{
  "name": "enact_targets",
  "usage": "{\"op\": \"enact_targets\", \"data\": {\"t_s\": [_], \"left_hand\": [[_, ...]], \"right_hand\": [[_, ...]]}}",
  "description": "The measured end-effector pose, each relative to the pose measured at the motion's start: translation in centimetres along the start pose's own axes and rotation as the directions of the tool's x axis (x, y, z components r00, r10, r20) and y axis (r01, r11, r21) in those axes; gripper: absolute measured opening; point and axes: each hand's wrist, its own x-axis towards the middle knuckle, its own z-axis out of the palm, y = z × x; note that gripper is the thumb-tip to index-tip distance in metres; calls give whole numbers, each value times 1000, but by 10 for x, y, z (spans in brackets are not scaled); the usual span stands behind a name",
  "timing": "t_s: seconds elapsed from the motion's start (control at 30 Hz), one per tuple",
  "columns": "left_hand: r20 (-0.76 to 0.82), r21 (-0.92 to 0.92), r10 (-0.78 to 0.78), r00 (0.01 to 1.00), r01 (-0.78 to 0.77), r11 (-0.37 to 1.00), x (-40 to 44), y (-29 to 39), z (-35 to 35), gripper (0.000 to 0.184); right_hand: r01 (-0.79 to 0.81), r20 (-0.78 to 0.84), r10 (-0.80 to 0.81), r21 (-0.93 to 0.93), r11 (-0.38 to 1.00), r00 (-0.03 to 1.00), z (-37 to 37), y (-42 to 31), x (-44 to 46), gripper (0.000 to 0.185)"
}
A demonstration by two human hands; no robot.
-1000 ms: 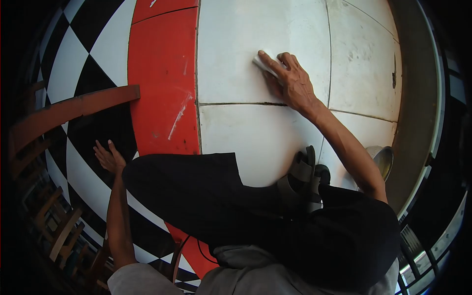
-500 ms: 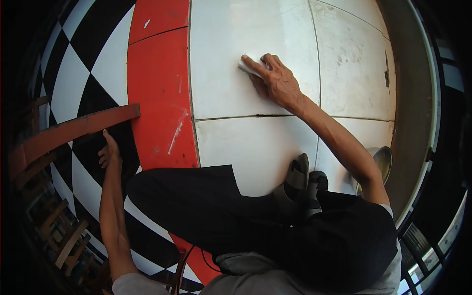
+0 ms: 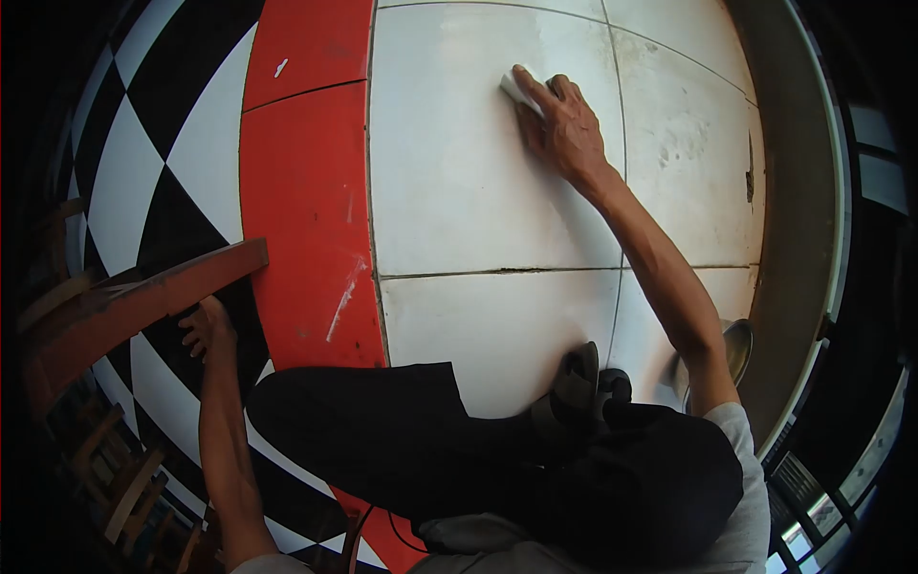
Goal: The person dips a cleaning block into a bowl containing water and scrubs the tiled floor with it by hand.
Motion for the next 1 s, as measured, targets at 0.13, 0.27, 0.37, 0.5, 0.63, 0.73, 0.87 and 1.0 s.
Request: {"op": "enact_targets", "data": {"t_s": [0.13,0.27,0.37,0.5,0.63,0.73,0.87,1.0], "left_hand": [[-26,56,21,999,-20,998,24,-11,16,123],[-60,-1,13,998,-13,1000,13,-7,11,124],[-46,62,16,999,-13,998,13,-6,10,123],[-50,76,-8,999,12,997,6,-2,7,120],[-81,119,-4,997,14,993,11,-3,12,104],[-84,129,-16,996,27,991,13,-5,18,98],[-70,139,-1,998,11,990,15,-9,17,97],[-57,173,16,998,-6,985,31,-28,29,104]], "right_hand": [[304,263,-307,53,951,915,-5,-29,-55,51],[67,49,-62,-109,992,997,-14,64,37,51],[-81,-128,57,-186,979,990,-3,106,76,50],[-78,19,78,12,997,997,-5,23,35,54],[461,389,-497,188,867,776,-9,-42,-53,58],[497,372,-487,76,864,790,-12,9,11,55],[-8,36,13,-159,987,999,10,85,127,49],[216,210,-239,123,968,948,14,9,73,50]]}}
